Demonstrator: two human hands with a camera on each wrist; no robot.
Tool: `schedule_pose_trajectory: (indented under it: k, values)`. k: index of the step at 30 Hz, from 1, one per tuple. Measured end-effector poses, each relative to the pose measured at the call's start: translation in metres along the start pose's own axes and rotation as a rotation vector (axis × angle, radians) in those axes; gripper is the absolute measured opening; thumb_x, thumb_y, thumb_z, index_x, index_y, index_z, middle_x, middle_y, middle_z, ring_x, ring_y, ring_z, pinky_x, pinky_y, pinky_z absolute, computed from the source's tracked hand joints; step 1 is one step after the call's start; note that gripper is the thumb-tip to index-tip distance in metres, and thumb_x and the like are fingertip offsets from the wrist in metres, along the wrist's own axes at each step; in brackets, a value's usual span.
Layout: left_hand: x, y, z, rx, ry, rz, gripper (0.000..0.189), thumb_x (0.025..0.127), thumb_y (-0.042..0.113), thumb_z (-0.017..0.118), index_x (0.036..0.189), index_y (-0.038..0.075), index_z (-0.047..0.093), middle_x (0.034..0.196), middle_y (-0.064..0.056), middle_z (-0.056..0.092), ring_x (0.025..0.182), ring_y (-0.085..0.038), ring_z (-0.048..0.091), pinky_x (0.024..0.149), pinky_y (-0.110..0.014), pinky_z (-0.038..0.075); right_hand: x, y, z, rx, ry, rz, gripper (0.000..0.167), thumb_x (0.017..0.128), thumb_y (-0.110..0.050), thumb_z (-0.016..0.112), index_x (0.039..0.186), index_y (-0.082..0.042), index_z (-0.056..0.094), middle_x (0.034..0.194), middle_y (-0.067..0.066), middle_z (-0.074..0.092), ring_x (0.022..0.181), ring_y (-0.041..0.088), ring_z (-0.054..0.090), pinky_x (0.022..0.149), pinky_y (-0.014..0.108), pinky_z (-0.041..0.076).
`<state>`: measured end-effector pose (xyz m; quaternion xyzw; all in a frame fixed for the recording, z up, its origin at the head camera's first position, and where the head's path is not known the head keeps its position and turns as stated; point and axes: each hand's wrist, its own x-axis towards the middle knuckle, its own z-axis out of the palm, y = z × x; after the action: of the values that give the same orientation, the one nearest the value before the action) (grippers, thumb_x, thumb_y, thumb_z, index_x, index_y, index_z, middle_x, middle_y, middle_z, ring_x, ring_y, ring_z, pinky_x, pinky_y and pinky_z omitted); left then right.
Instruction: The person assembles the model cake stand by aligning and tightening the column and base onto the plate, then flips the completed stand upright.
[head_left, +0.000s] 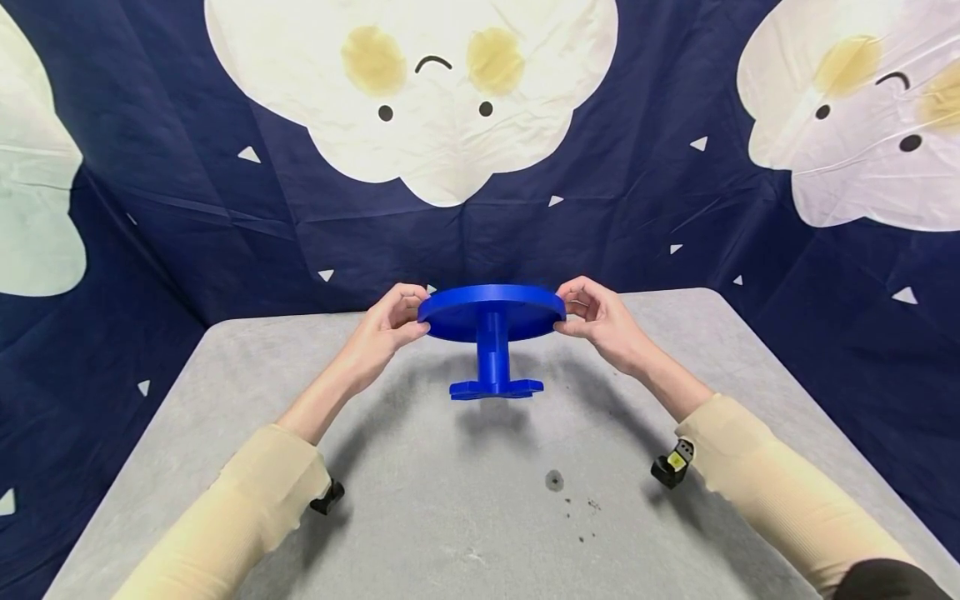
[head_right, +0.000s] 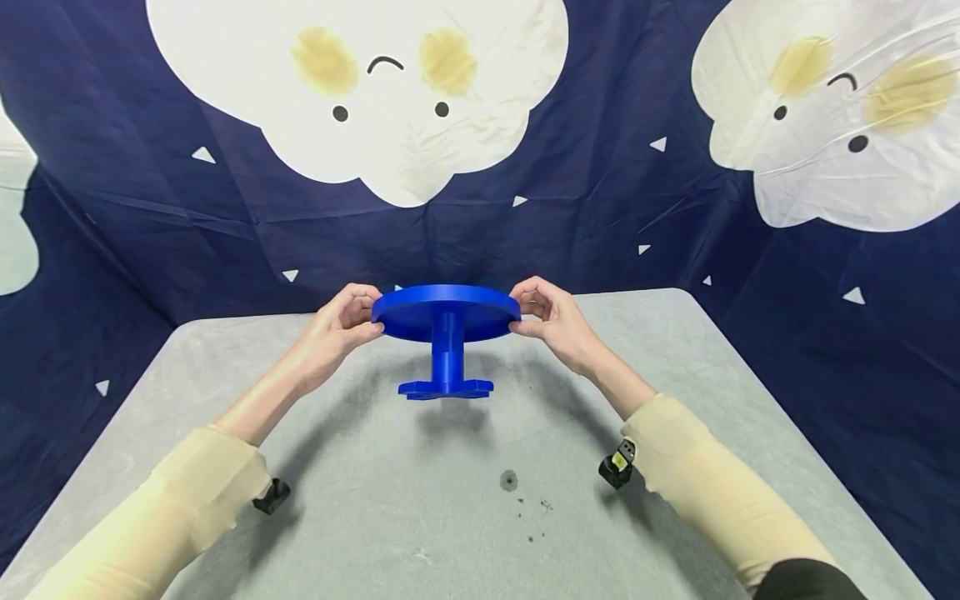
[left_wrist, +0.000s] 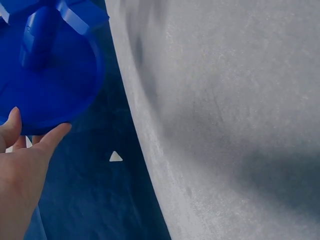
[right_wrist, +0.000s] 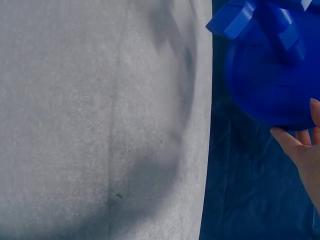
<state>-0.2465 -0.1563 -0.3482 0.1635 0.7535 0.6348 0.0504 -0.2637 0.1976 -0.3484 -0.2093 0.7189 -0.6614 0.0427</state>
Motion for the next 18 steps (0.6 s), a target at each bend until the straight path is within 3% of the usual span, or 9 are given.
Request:
schedule_pose_trajectory:
  k: [8, 14, 18]
  values:
    - [-0.0016, -0.0017, -0.0001, 0.032, 0.004, 0.024, 0.030, 0.100, 0.000, 0.060, 0.124, 0.016, 0.056, 0.147, -0.007, 0.055, 0.140, -0.024, 0.052, 0.105, -0.029, 0.049, -0.0001, 0.0004, 0.0020, -0.005, 0.011, -0.020, 0.038, 0.085, 0.019, 0.068, 0.106, -0.012, 0.064, 0.100, -0.005, 0.071, 0.096, 0.013, 0.071, 0.083, 0.024, 0.062]
    - [-0.0022, -0.0047, 0.0010, 0.016, -0.013, 0.088, 0.031, 0.098, -0.009, 0.056, 0.127, 0.002, 0.054, 0.143, -0.017, 0.059, 0.138, -0.021, 0.054, 0.101, -0.021, 0.054, 0.0002, 0.0024, 0.0039, 0.045, -0.009, -0.042, 0.034, 0.085, 0.025, 0.061, 0.104, -0.004, 0.062, 0.113, 0.003, 0.074, 0.105, 0.011, 0.072, 0.087, 0.026, 0.063]
    - [-0.0027, -0.0058, 0.0027, -0.017, -0.040, 0.082, 0.031, 0.098, -0.013, 0.052, 0.125, 0.001, 0.053, 0.145, -0.021, 0.056, 0.139, -0.022, 0.053, 0.100, -0.018, 0.053, 0.0002, 0.0042, 0.0046, 0.057, -0.015, -0.058, 0.034, 0.085, 0.027, 0.058, 0.101, -0.003, 0.063, 0.117, 0.008, 0.075, 0.111, 0.011, 0.072, 0.086, 0.025, 0.063]
